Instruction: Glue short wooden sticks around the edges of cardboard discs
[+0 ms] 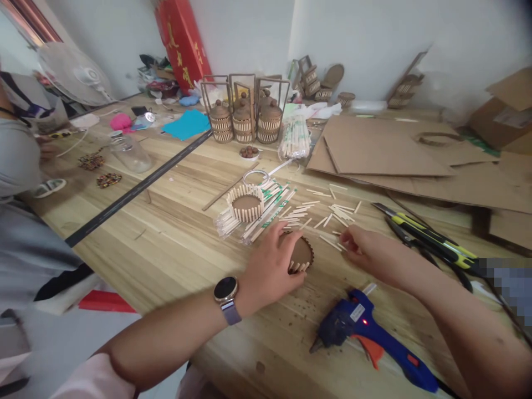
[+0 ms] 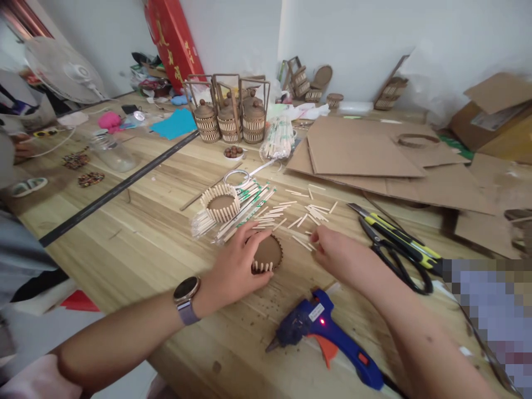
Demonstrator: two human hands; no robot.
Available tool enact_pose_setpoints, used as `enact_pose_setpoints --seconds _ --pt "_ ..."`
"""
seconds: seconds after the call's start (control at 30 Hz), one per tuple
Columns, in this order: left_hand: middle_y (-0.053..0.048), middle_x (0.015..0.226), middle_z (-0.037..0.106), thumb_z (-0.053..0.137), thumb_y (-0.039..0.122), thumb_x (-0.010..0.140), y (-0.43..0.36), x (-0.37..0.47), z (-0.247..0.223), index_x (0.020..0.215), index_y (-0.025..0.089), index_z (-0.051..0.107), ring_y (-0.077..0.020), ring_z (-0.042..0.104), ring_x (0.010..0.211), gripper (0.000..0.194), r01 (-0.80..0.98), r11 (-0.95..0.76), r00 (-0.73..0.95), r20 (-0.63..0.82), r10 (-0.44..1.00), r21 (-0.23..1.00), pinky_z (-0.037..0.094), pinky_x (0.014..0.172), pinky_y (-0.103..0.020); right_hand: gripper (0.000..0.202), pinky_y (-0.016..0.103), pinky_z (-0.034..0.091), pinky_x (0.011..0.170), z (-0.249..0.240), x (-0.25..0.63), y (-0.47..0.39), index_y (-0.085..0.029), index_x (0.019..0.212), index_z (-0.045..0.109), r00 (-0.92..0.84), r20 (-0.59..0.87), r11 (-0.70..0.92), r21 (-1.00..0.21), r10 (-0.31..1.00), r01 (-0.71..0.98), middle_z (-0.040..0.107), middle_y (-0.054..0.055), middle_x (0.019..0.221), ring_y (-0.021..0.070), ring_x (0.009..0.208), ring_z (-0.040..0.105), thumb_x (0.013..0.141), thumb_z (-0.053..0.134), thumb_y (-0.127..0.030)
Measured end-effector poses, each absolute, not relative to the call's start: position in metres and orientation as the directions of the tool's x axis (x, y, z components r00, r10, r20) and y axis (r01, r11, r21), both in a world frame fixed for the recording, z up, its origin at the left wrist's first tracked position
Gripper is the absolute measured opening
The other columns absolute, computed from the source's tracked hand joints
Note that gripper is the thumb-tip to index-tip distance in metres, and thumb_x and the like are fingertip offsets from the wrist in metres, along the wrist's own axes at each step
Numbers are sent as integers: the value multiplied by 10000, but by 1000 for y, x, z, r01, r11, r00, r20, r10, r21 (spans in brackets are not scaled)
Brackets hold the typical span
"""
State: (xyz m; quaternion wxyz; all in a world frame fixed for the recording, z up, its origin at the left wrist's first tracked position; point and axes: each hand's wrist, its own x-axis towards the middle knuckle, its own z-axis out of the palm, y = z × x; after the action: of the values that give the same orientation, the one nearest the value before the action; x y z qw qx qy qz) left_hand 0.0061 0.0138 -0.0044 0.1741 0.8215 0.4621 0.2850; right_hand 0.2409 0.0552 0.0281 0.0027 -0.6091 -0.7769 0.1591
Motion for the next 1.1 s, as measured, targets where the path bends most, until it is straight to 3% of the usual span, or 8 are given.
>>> enact_pose_setpoints --seconds 0.17,0.33,0.43,0.63,1.1 --pt "-148 1392 338 740 191 700 14 6 -4 1319 239 380 -322 414 1294 718 655 -501 410 292 864 565 415 1050 -514 147 271 400 513 50 237 49 -231 747 555 -316 -142 262 -305 938 916 614 18 617 172 554 549 803 439 -300" --pt "-147 1396 338 743 196 700 14 7 -3 1327 220 390 -318 375 1318 720 657 -492 406 282 869 571 397 1073 -489 272 257 345 491 59 220 35 -230 762 577 -421 -185 273 -524 888 807 520 -18 595 152 548 460 856 403 -416" --pt "-151 1391 342 748 201 699 14 6 -3 1331 203 391 -315 373 1316 725 655 -491 407 278 870 575 403 1068 -481 239 250 321 491 54 209 30 -225 787 607 -448 -225 257 -570 865 781 507 -35 580 142 538 446 853 445 -388" --pt "-130 1373 353 739 200 696 14 6 -3 1325 235 384 -306 377 1314 723 642 -493 403 290 868 587 406 1062 -477 186 253 379 537 44 198 26 -216 796 622 -503 -183 289 -635 845 716 614 -18 642 146 580 527 847 463 -300" --pt "-143 1360 366 742 211 707 16 6 -4 1319 209 381 -300 367 1322 710 645 -507 413 298 861 571 403 1069 -462 155 269 396 578 33 193 26 -209 768 610 -534 -140 377 -561 834 737 647 13 710 171 645 580 857 484 -226"
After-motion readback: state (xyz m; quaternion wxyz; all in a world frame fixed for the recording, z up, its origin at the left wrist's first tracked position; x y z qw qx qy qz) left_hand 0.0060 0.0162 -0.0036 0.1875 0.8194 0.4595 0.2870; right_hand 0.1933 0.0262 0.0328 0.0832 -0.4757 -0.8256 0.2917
